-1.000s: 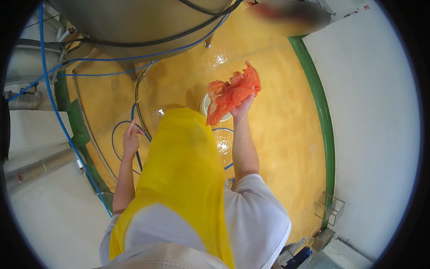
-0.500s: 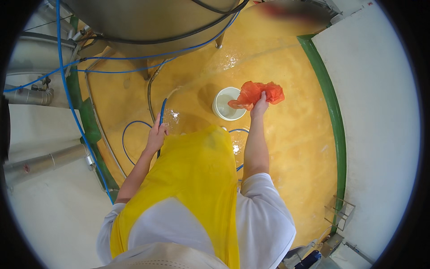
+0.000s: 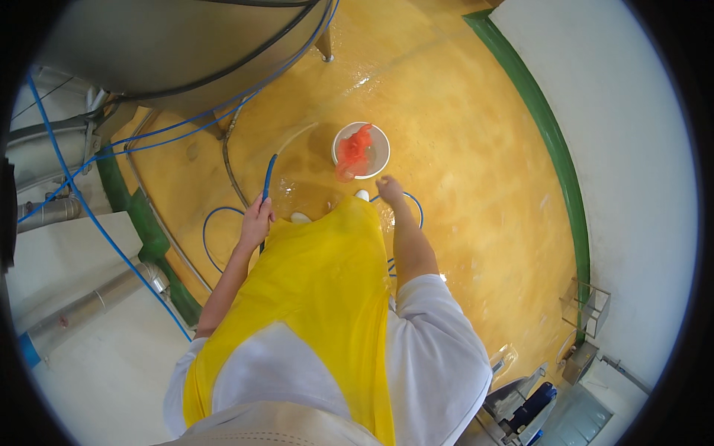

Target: The person wipes the exterior of large stainless steel tanks with a red cloth, repeatedly dipping the cloth into a white bucket. They then use a blue hose to rinse the tanks and the surrounding floor area.

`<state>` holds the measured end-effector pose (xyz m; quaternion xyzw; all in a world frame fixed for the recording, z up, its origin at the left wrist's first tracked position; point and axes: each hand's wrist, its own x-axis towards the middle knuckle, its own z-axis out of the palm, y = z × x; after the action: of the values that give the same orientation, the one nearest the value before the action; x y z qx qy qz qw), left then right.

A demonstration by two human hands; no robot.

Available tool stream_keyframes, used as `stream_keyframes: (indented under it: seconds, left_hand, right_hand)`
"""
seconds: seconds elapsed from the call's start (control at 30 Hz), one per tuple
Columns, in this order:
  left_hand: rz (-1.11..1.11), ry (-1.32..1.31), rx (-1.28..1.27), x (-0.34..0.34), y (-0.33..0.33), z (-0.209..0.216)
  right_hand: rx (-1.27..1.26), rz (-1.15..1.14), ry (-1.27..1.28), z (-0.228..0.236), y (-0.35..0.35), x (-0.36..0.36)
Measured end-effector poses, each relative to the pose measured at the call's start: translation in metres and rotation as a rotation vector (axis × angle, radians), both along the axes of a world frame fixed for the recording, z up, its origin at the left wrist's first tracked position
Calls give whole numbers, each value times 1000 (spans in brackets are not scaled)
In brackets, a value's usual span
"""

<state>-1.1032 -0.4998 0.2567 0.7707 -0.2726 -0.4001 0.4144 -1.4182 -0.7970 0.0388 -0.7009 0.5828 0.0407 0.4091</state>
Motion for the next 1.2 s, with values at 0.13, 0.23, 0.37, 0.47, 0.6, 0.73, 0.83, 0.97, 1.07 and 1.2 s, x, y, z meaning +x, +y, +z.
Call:
stream_keyframes:
  seconds: [0.13, 0.23, 0.37, 0.47, 0.6, 0.73, 0.83, 0.97, 1.07, 1.2]
  left_hand:
    - [-86, -111, 100, -12, -6, -8]
    - [-138, -85, 194, -23, -22, -9]
    - [-196, -116, 288, -36, -51, -23]
    - [-188, -82, 205, -58, -80, -42]
    - [-252, 31, 248, -101, -150, -20]
    - [-252, 89, 262, -140, -209, -23]
    - [-348, 25, 193, -180, -250, -27]
    - [-654, -414, -197, -228, -299, -56]
    - [-711, -349, 71, -262, -335, -38]
    - [-577, -112, -65, -260, -357, 12]
  right_hand:
    - [105, 319, 194, -14, 82, -41]
    - [290, 111, 226, -14, 91, -73]
    - [164, 135, 127, -9, 74, -109]
    - [63, -65, -13, -36, 45, -141]
    - [12, -122, -3, -43, 10, -167]
    - [272, -238, -339, 22, -31, -128]
    - [335, -264, -630, 106, -59, -89]
    - [306, -404, -919, 160, -103, -49]
    - [286, -317, -796, 168, -154, -43]
    - [259, -102, -863, 247, -181, -18]
